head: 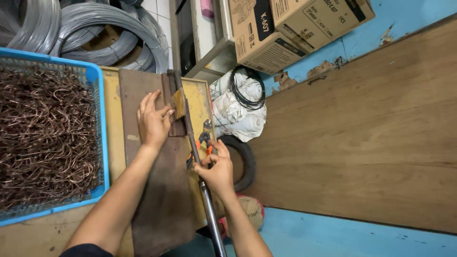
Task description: Sorting through scrap copper wire and cutting pieces to length using a manual tool and a guide.
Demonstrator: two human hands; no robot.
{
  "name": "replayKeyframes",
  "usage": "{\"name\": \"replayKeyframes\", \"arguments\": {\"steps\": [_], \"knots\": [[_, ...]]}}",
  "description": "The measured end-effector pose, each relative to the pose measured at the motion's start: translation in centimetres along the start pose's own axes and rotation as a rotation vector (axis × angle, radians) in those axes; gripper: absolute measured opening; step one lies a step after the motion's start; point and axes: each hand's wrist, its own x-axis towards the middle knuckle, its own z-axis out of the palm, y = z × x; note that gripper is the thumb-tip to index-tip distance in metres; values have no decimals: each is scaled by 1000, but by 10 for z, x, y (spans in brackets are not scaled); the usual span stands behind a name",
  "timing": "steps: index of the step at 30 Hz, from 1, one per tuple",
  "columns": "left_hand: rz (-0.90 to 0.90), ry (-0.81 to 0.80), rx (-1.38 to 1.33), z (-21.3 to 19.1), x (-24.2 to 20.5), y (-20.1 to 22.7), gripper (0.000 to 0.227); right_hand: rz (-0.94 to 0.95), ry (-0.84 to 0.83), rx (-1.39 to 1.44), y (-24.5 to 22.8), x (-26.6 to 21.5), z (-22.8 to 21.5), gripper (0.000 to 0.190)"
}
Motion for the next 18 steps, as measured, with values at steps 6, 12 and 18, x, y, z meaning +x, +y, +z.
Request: {"name": "replayKeyframes", "arguments": {"steps": [6,12,18], "knots": [[36,-136,-68,-12,18,1,6,18,11,-2,-8,-7,11,22],[225,-143,27,-15,33,-12,5,131,-21,64,-8,-17,26,22],[209,-173,167,-9,23,-17,8,148,-4,114,-16,-22,23,25]]}}
